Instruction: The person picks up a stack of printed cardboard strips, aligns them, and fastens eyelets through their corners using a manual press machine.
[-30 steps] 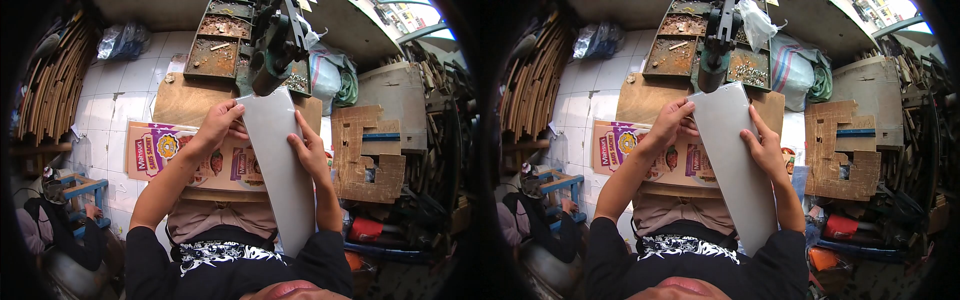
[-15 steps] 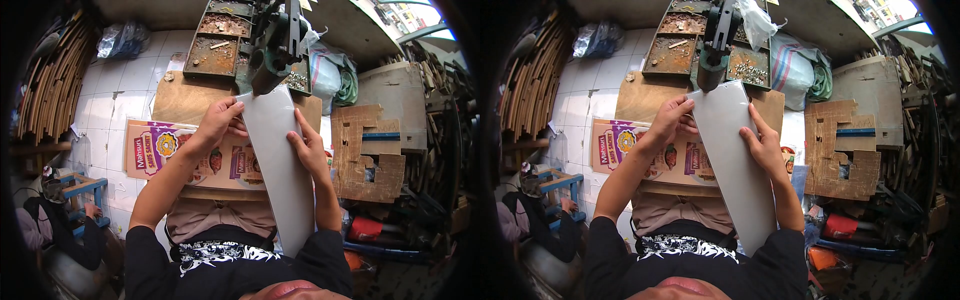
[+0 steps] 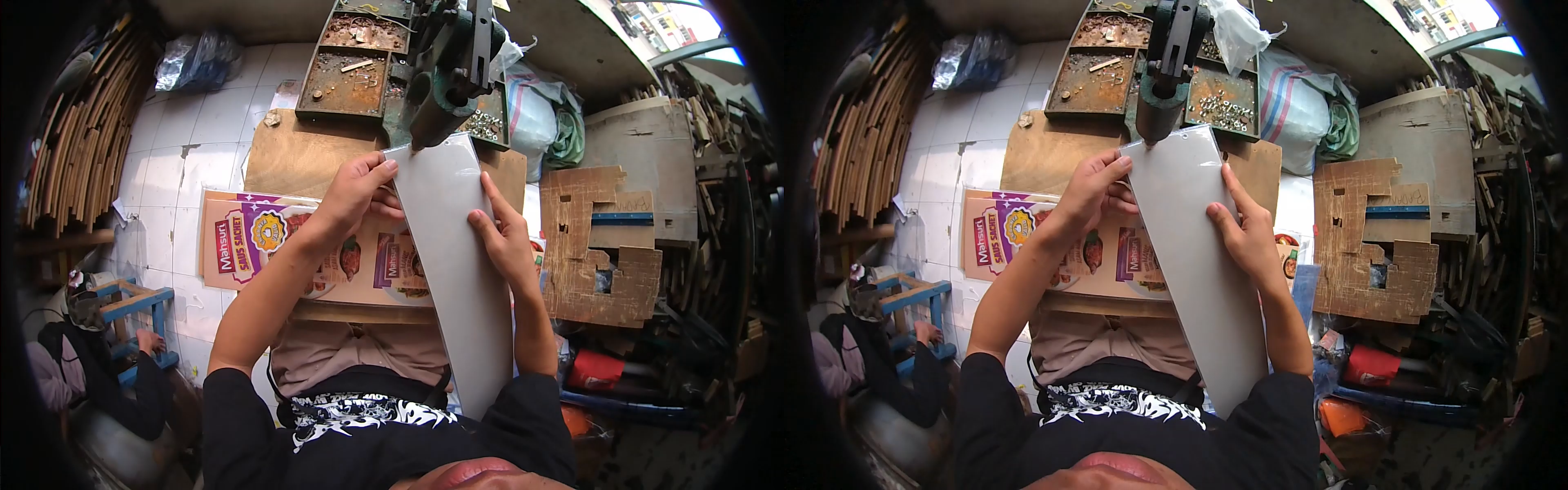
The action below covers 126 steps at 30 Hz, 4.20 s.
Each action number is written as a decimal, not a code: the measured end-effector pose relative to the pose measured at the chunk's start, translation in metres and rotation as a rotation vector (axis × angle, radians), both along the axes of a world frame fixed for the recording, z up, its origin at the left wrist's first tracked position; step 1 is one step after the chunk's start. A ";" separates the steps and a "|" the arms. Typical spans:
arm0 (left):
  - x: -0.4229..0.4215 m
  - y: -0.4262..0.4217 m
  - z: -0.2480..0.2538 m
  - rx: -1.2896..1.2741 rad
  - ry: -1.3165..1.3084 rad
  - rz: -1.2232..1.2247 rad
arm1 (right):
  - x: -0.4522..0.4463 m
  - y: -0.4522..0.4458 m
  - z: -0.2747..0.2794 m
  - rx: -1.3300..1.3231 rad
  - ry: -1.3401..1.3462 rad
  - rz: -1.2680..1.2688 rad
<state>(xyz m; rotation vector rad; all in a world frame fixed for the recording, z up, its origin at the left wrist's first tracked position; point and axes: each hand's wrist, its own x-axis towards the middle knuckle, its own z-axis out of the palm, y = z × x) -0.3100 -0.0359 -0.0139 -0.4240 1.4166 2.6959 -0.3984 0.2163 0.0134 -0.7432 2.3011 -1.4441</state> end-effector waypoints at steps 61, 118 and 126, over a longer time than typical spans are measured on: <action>0.000 -0.001 0.000 -0.053 0.011 -0.004 | -0.001 -0.004 0.005 -0.011 -0.029 0.012; 0.003 -0.003 -0.001 0.050 0.077 -0.001 | 0.047 0.039 0.020 -0.373 -0.591 0.253; 0.002 0.006 0.002 -0.227 0.128 -0.120 | 0.092 0.037 0.016 -0.817 -1.467 0.781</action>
